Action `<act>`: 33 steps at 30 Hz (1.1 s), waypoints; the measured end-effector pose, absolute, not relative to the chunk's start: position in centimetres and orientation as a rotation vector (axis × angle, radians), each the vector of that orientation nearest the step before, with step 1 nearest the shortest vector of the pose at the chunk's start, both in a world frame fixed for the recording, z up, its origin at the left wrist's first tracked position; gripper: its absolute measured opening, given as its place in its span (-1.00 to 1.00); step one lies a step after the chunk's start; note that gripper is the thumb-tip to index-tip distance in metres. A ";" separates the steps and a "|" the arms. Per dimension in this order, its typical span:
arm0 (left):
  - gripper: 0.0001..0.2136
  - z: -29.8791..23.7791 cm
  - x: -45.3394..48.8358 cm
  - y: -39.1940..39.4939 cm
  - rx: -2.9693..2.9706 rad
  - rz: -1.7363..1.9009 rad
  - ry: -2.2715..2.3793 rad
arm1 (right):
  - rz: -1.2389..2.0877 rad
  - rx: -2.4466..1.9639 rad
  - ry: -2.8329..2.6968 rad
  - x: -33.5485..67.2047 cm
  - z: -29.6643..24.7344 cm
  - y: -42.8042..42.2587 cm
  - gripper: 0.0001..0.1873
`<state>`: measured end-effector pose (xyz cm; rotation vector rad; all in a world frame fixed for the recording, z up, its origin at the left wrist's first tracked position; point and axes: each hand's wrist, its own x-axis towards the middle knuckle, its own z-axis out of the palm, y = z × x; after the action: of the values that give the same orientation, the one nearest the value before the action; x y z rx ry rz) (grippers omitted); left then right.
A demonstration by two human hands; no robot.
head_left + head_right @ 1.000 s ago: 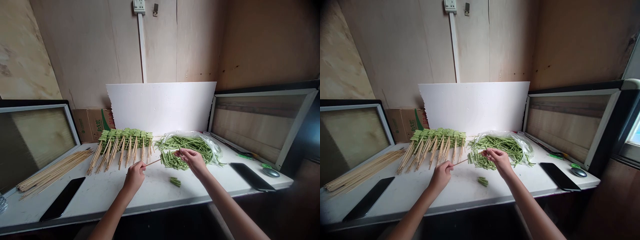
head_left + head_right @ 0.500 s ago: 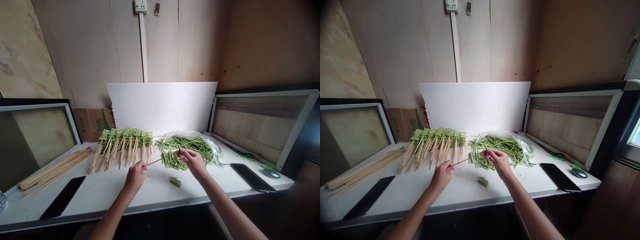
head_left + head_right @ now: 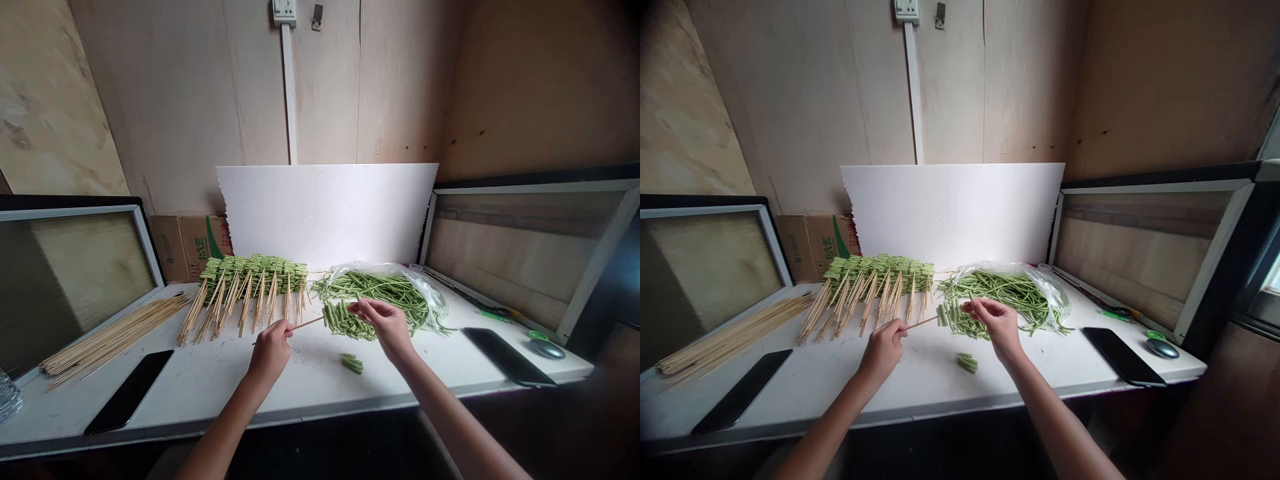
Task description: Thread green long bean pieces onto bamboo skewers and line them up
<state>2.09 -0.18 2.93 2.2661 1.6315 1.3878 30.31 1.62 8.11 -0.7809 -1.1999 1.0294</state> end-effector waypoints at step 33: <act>-0.75 1.9 1.1 1.3 2.126 1.457 1.688 | 0.653 -1.482 -2.345 31.7 6.2 2.0 -0.87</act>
<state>1.10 1.30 1.86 2.1260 1.6875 1.4572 31.72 2.03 6.16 -1.4817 -2.3449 0.6535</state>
